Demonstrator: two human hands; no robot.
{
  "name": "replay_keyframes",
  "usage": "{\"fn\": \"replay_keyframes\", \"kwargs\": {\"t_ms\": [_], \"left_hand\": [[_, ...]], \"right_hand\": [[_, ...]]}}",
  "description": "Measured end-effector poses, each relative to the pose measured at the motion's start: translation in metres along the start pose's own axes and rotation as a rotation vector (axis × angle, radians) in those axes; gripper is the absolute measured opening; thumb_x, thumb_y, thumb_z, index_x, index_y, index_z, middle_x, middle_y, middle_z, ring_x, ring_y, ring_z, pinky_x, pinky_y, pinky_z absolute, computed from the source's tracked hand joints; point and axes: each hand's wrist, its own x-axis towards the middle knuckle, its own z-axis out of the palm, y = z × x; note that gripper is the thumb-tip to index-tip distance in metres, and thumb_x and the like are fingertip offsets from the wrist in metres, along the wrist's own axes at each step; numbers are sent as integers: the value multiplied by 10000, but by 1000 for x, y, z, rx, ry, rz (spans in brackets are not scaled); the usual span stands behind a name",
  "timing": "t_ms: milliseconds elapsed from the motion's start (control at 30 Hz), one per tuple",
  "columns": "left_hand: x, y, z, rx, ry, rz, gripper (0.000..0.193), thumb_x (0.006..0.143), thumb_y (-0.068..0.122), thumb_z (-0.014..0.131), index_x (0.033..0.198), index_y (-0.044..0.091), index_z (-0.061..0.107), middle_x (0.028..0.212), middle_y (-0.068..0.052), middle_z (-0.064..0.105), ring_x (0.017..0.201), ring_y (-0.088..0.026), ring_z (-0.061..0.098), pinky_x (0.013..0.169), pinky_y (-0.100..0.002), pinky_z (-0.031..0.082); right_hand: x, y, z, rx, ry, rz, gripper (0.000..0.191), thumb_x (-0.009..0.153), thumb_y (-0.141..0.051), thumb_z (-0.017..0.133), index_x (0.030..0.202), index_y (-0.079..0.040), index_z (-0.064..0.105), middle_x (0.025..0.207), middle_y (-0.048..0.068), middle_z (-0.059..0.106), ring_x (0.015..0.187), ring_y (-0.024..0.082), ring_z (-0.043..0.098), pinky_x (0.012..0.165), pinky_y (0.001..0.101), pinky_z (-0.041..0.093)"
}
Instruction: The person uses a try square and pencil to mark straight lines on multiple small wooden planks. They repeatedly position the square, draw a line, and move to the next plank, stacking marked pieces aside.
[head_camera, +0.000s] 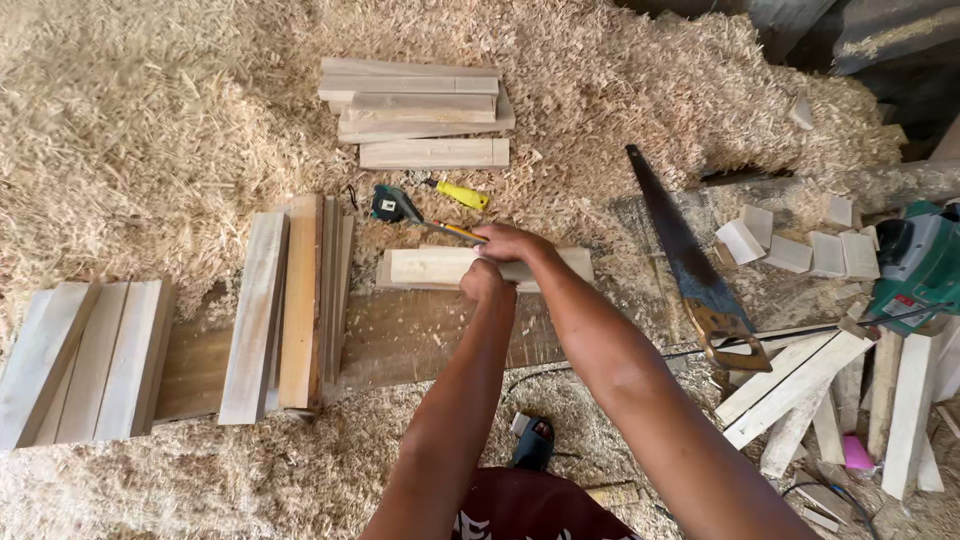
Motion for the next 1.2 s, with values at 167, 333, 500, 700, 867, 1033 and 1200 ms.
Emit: {"fn": "replay_keyframes", "kwargs": {"t_ms": [167,333,500,700,867,1033,1200], "left_hand": [[2,3,14,12,42,32,494,888,162,662,1262,-149,575,1214,-291,679,961,-358,774,767,-452,655],[9,-2,13,87,65,-3,635,933,252,700,1356,-114,400,1306,-232,457,1028,-358,652,774,-490,669],[28,-3,-22,385,-120,268,660,923,242,650,1407,-137,409,1364,-297,418,1163,-415,568,879,-505,549],[12,14,-35,664,18,782,745,839,94,676,1465,-54,299,1429,-251,316,1325,-417,399,1076,-576,376],[11,40,-7,577,-218,1287,819,790,36,669,1515,-53,299,1495,-289,320,1385,-456,389,1198,-576,339],[24,50,8,985,-374,1518,934,803,85,715,1627,111,277,1629,-249,265,1499,-478,272,1241,-639,258],[26,46,13,1536,-630,1430,1000,771,335,808,1597,281,247,1688,-145,149,1551,-446,112,1133,-800,137]], "right_hand": [[0,-4,-1,127,1,160,276,956,-240,646,1208,-131,668,1023,102,737,901,220,695,799,406,547],[0,-2,0,100,98,129,250,980,-250,634,1202,-142,671,1016,103,741,896,209,695,810,395,529],[-13,9,10,-149,402,100,210,1028,-216,594,1150,-53,651,1063,167,704,948,258,664,792,419,556],[-47,19,-15,-106,578,256,524,966,-384,644,1317,-16,516,959,196,722,848,348,712,728,484,562],[-69,29,-17,19,703,394,475,1010,-429,618,1215,-2,573,913,246,713,862,435,702,748,523,540],[-87,52,21,227,902,372,348,1065,-333,529,1100,-15,666,802,177,672,712,366,656,649,509,517],[-101,53,64,581,835,537,327,1083,-305,518,1046,-23,678,673,33,578,561,194,524,539,405,461]]}}
